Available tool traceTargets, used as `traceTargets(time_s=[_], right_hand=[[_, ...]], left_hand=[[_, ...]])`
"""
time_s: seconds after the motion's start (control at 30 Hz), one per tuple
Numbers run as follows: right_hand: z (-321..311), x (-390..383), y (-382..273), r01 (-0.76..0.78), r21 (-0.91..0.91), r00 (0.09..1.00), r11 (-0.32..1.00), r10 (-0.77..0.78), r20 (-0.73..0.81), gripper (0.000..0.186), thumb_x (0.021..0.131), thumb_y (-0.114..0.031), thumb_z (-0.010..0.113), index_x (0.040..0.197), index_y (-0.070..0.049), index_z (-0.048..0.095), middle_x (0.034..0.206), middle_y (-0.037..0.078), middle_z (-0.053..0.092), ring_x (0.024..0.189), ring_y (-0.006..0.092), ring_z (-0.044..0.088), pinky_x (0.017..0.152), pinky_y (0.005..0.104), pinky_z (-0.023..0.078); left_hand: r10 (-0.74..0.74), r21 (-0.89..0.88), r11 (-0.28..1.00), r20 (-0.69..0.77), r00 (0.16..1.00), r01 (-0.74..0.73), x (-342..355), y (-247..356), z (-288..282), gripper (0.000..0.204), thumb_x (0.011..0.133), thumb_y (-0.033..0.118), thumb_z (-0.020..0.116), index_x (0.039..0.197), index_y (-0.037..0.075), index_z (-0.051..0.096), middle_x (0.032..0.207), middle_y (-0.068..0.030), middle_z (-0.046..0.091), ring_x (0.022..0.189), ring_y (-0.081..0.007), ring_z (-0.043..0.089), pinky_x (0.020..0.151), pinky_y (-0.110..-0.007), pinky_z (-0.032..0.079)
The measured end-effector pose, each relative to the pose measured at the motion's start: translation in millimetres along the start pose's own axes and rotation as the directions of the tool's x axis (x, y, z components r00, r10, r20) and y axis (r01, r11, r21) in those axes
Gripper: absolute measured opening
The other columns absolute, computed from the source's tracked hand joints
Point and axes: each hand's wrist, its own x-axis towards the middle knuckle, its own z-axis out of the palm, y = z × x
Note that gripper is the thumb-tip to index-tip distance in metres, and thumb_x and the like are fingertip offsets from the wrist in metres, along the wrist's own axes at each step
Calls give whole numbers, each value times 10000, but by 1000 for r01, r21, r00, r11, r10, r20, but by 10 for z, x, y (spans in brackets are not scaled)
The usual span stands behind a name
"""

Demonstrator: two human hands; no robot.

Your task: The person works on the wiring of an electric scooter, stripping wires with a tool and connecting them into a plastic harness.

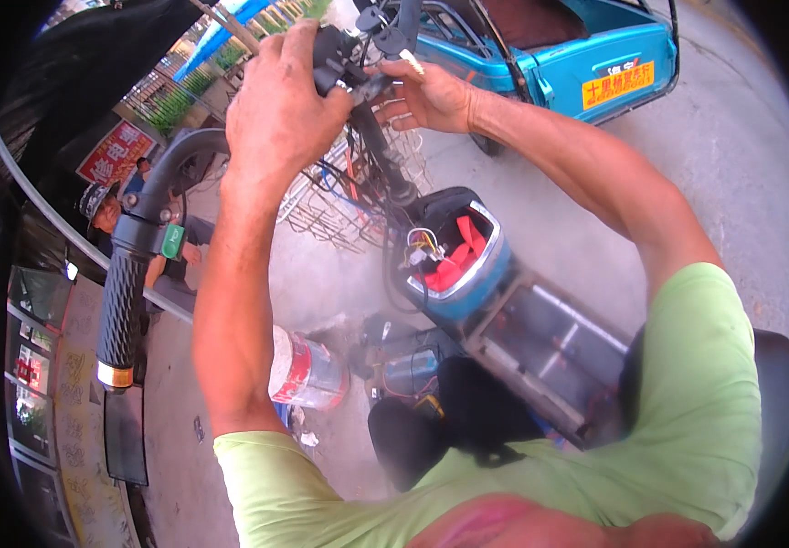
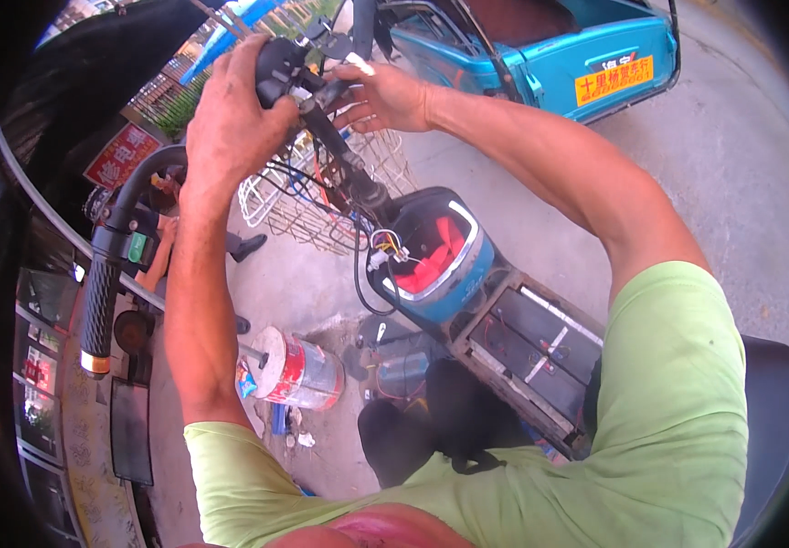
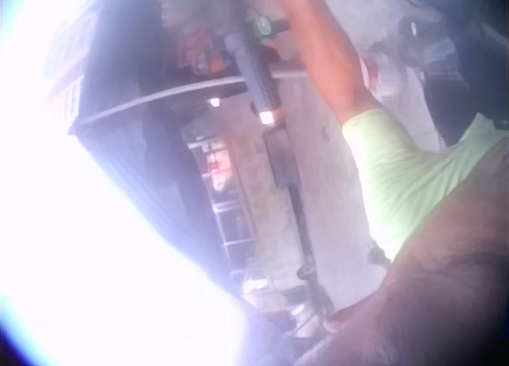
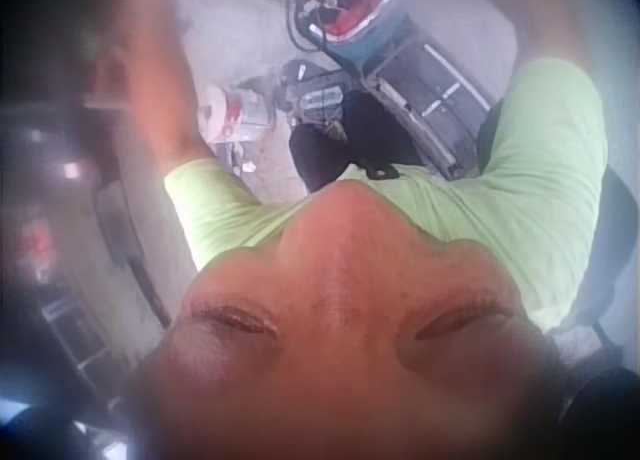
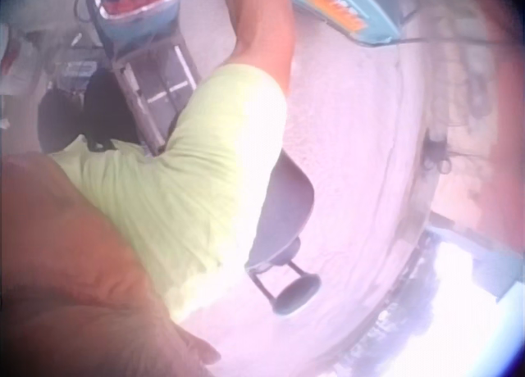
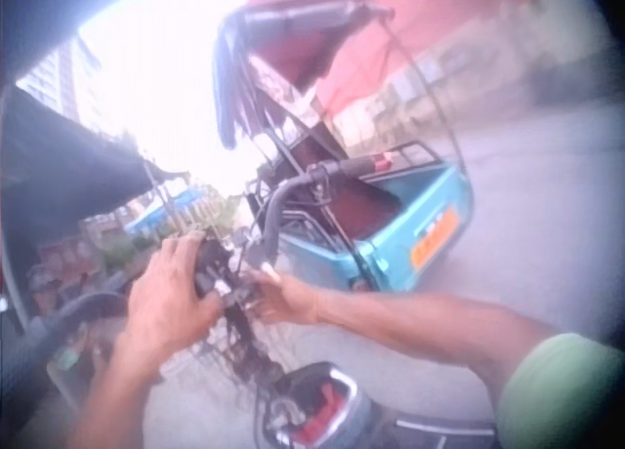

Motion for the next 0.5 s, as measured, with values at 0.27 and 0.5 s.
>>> traceTargets(time_s=[0.27,0.5], right_hand=[[34,2,193,104,-312,991,944,-125,-50,363,980,-240,691,1320,-150,602,1182,9,693,1040,141,669,829,296,491],[108,204,341,197,-386,945,901,-279,-170,263,931,-175,730,1171,-83,674,1019,28,733,879,130,706,697,270,523]], left_hand=[[-152,-10,988,112,982,154,164,-13,20,659,773,238,696,1402,89,567,1264,-213,667,1159,-414,650,1000,-449,513],[-139,-56,988,71,988,143,186,-120,107,630,763,189,718,1366,52,596,1221,-238,685,1129,-395,672,1013,-429,507]])
